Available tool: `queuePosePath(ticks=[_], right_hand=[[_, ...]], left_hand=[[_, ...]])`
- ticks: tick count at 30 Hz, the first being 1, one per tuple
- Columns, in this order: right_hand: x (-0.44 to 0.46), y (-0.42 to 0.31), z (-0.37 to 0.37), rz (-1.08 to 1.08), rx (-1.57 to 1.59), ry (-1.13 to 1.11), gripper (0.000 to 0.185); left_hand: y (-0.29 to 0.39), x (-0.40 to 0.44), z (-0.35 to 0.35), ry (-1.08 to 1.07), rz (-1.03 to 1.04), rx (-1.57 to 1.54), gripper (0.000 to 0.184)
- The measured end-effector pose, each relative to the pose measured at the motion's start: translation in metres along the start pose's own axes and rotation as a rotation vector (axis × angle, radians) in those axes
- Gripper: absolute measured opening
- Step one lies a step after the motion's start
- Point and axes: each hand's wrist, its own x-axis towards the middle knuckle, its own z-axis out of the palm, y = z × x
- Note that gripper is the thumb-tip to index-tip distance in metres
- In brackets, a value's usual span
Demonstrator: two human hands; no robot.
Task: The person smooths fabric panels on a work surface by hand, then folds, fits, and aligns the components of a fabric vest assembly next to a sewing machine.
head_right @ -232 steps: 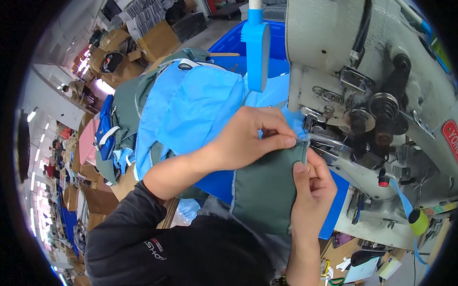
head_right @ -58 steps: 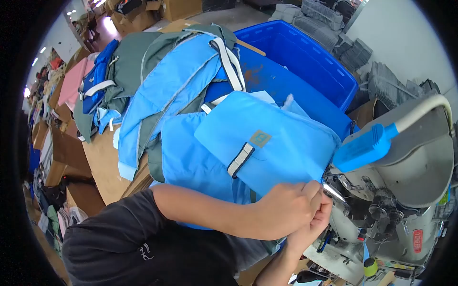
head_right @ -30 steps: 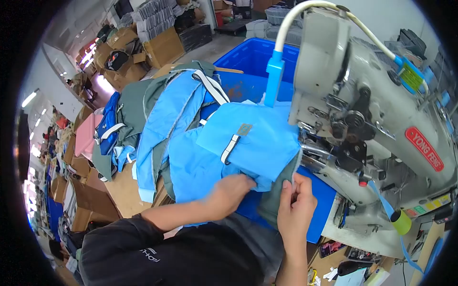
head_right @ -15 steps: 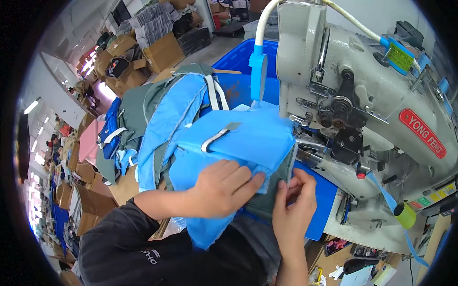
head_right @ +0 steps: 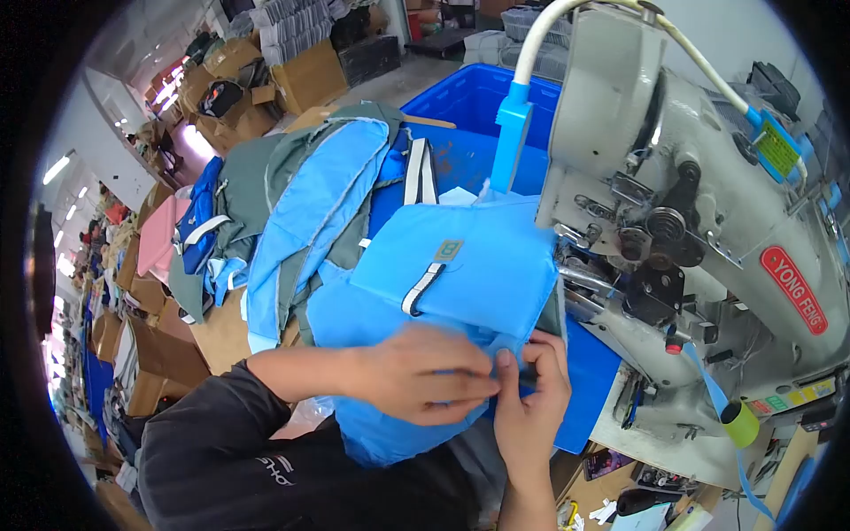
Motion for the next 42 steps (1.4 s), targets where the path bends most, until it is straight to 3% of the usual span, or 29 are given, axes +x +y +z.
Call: queuePosePath(ticks=[3, 6, 9, 16, 19, 21, 26, 29, 32, 35, 38, 42], right_hand=[[-0.006, 0.001, 0.005, 0.128, 0.155, 0.012, 0.016], [-0.012, -0.004, 0.000, 0.241, 0.184, 0.007, 0.023], [-0.014, -0.020, -0.001, 0.285, 0.203, 0.032, 0.023], [-0.031, -0.033, 0.017, 0.116, 0.272, 0.058, 0.009], [-0.042, -0.049, 0.017, 0.329, 0.276, 0.017, 0.006], [-0.046, -0.046, 0.017, 0.292, 0.290, 0.016, 0.006], [-0.051, -0.043, 0.017, 0.227, 0.199, -0.018, 0.006], [-0.048, -0.020, -0.011, 0.013, -0.128, -0.152, 0.013], [-0.013, -0.011, -0.014, -0.196, -0.410, 0.185, 0.012], [0.013, 0.022, -0.003, -0.063, -0.254, 0.349, 0.013], [0.022, 0.020, -0.007, 0.184, -0.108, 0.157, 0.011], [0.019, 0.024, 0.003, 0.177, 0.061, 0.118, 0.008]], left_hand=[[-0.015, 0.029, -0.005, 0.025, 0.115, 0.345, 0.028], [-0.052, 0.016, 0.003, -0.105, 0.220, 0.422, 0.033], [-0.056, 0.006, 0.005, -0.024, 0.203, 0.427, 0.036], [-0.023, 0.022, -0.002, -0.042, -0.170, 0.149, 0.035], [-0.013, 0.036, -0.002, -0.115, -0.377, 0.101, 0.039], [-0.011, 0.041, 0.004, -0.126, -0.499, 0.056, 0.043], [-0.002, 0.044, 0.007, -0.244, -0.554, 0.176, 0.040], [0.008, 0.042, 0.015, -0.233, -0.559, 0.210, 0.038], [0.011, 0.041, 0.019, -0.123, -0.523, 0.231, 0.038], [0.008, 0.040, 0.020, -0.148, -0.407, 0.265, 0.038], [0.008, 0.042, 0.010, -0.271, -0.398, 0.275, 0.038], [0.006, 0.040, 0.012, -0.259, -0.413, 0.239, 0.038]])
